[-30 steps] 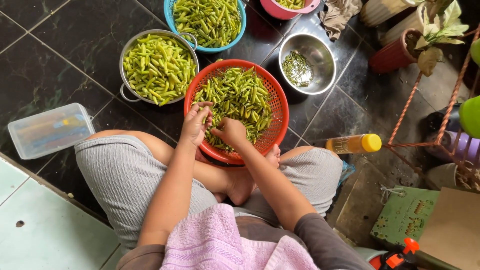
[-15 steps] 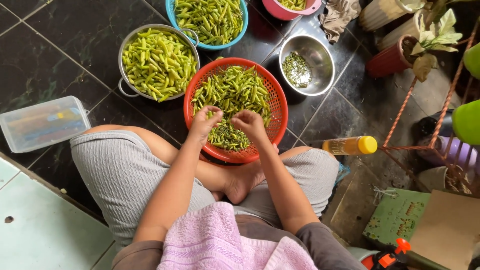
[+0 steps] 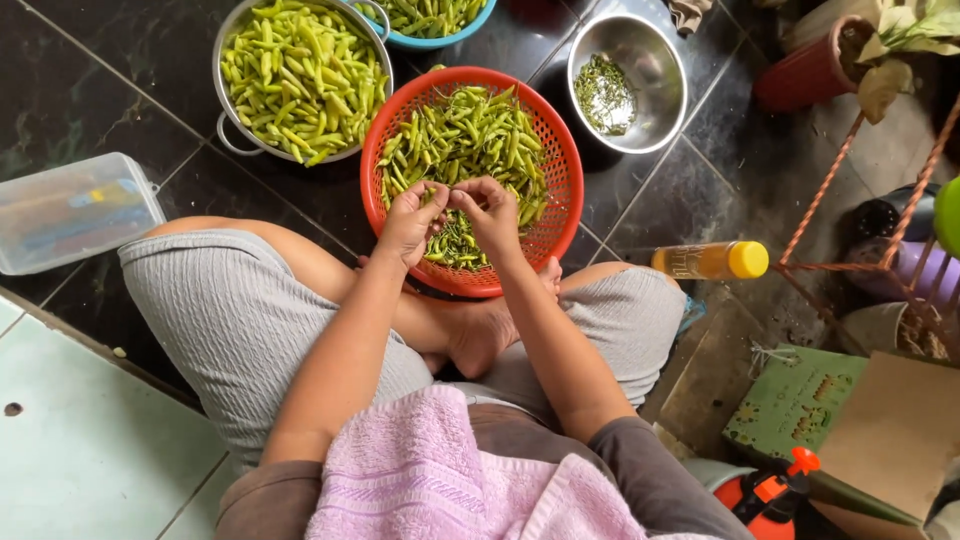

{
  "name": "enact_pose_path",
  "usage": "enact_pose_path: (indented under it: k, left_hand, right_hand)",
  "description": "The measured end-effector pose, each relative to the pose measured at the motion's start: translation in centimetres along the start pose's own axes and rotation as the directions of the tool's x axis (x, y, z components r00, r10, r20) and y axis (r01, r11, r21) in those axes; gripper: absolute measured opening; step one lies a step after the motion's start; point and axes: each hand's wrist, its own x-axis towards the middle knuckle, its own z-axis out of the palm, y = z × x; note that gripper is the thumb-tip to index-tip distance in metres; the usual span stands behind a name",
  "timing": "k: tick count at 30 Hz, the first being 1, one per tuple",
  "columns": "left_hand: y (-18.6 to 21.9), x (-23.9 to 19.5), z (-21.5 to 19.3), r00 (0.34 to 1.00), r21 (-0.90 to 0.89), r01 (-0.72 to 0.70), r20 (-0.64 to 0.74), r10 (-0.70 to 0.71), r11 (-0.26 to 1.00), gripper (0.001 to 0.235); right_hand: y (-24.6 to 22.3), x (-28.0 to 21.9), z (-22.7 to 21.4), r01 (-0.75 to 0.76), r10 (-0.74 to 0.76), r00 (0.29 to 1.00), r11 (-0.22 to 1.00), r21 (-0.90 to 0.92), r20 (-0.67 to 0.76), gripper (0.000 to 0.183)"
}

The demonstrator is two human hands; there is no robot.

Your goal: The person sits on the floor and trims the ends off green beans by hand, placing the trimmed beans into a metal bowl and the discarded ends into a separate metal bowl. The person continues this repetitive task throughout the clip.

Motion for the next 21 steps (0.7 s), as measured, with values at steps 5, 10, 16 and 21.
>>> enact_pose_path:
  k: [5, 10, 16, 21]
  left_hand:
    - [0.6, 0.0, -0.6, 0.997, -0.031, -0.010, 0.081, 0.013, 0.999, 0.009]
    - [2.6, -0.2, -0.9, 0.998, -0.234, -0.033, 0.048, 0.045, 0.972, 0.008]
    - [2.5, 0.3, -1.0, 0.995, -0.406, -0.072, -0.086, 0.041, 0.911, 0.012]
    - [1.1, 0.2, -1.1, 0.989, -0.207, -0.076, -0.139, 0.047, 0.975, 0.012]
  right_hand:
    - [5.6, 1.3, -0.8, -0.175, 0.144, 0.982, 0.936, 0.306, 0.123, 0.009]
    - [6.2, 2.6, -2.1, 0.045, -0.054, 0.998, 0.959, -0.280, -0.027, 0.019]
    - [5.8, 2.8, -0.5, 0.253, -0.203, 0.964, 0.523, -0.814, 0.169, 0.017]
    - [5.1, 2.1, -1.3, 0.245, -0.297, 0.954, 0.681, -0.690, 0.046, 0.003]
